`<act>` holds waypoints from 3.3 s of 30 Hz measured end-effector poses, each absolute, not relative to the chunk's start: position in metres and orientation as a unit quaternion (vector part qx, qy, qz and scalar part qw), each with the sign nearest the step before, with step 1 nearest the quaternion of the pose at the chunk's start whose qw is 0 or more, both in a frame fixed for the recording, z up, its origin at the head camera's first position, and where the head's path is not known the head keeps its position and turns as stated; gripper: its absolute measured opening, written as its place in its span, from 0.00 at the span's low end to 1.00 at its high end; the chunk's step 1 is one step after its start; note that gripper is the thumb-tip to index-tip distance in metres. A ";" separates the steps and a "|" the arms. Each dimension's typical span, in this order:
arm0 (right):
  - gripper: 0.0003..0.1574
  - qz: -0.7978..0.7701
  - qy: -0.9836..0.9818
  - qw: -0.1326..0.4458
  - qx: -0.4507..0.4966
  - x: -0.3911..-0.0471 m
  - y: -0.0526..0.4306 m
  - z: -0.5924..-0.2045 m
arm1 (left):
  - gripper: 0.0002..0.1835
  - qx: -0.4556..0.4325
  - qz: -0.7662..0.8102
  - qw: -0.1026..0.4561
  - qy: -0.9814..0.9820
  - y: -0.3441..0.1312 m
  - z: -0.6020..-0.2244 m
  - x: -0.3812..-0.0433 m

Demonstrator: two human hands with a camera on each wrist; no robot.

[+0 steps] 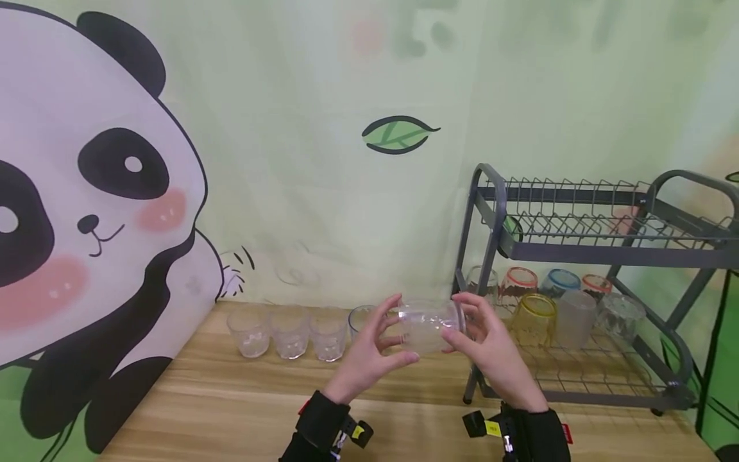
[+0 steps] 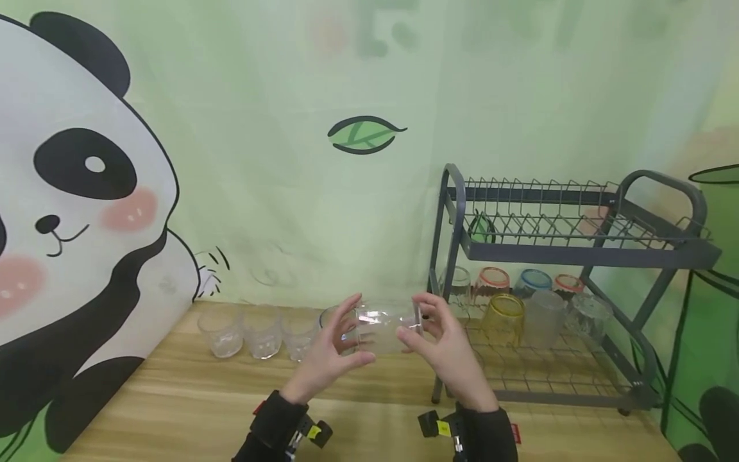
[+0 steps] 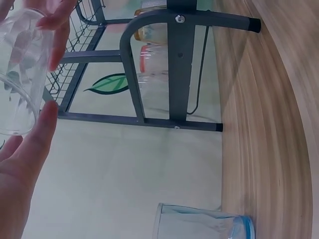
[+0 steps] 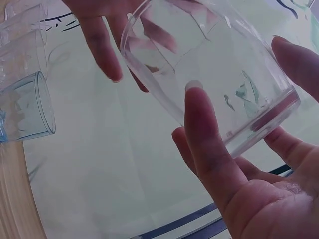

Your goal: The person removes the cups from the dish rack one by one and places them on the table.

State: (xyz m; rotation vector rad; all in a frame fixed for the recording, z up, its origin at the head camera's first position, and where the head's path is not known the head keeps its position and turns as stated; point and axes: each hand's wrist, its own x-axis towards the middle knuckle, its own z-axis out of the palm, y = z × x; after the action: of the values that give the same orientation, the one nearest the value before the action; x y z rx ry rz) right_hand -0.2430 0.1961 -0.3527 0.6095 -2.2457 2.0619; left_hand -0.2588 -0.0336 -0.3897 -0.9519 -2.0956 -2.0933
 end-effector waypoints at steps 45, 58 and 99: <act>0.60 0.270 -0.930 0.034 0.248 -0.239 0.265 -0.321 | 0.45 -0.284 -0.538 0.104 -0.786 -0.135 -0.391 -0.250; 0.60 0.212 -0.950 0.033 0.226 -0.268 0.300 -0.304 | 0.45 -0.241 -0.459 0.127 -0.846 -0.201 -0.400 -0.242; 0.50 0.194 -0.971 -0.113 0.087 -0.341 0.323 -0.316 | 0.44 -0.192 -0.189 0.082 -0.960 -0.319 -0.421 -0.254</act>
State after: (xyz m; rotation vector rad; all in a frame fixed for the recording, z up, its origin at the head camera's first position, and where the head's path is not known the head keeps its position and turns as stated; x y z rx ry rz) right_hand -0.3413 0.3230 -0.3158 0.2945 -3.2896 0.6587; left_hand -0.2541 -0.3187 -0.4210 -0.5744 -2.8661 -0.5632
